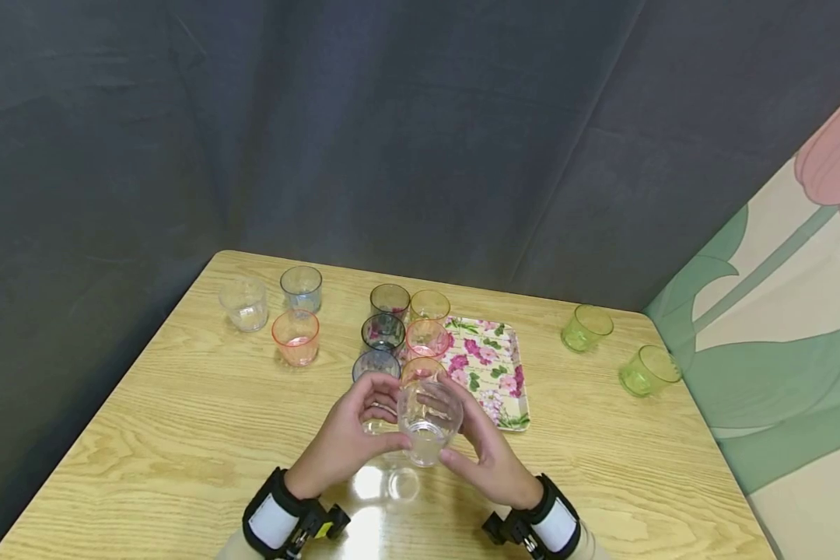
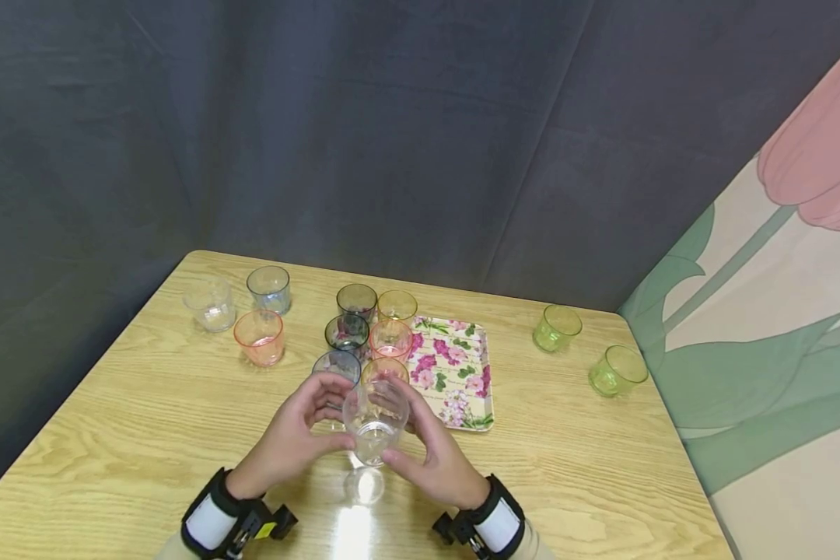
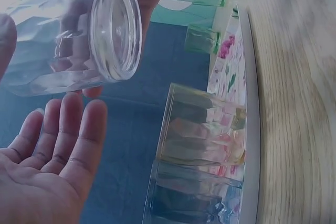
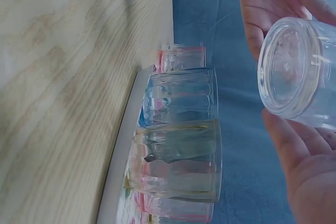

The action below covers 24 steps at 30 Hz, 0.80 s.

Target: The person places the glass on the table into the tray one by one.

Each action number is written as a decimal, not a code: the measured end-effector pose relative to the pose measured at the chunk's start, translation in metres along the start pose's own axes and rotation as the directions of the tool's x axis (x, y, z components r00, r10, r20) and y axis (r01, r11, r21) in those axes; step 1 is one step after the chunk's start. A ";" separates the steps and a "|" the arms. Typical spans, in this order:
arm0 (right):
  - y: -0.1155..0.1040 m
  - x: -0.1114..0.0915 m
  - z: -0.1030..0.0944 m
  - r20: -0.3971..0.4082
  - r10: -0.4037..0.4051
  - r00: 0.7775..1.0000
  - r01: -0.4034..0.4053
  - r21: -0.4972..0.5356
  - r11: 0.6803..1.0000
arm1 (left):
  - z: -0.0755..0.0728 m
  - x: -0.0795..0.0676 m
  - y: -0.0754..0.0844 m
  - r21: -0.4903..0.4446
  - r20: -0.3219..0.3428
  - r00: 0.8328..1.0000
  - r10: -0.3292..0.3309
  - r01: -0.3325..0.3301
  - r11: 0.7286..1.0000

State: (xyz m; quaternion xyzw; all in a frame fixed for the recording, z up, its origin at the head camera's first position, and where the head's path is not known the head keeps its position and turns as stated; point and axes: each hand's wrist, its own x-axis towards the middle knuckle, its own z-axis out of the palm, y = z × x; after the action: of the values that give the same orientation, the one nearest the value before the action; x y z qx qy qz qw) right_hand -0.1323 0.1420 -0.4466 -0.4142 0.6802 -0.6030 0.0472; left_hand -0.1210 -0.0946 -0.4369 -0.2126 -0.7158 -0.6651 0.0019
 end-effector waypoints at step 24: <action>-0.006 -0.013 -0.035 -0.249 0.076 0.965 -0.110 -0.127 0.986 | -0.048 0.008 -0.042 0.194 -0.426 0.889 -0.167 0.270 0.943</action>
State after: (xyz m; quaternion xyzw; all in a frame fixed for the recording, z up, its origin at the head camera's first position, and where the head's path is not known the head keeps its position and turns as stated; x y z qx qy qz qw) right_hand -0.1403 0.1777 -0.4382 -0.3068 0.7402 -0.5972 -0.0375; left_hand -0.1548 -0.1391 -0.4690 0.0135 -0.7968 -0.5956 0.1007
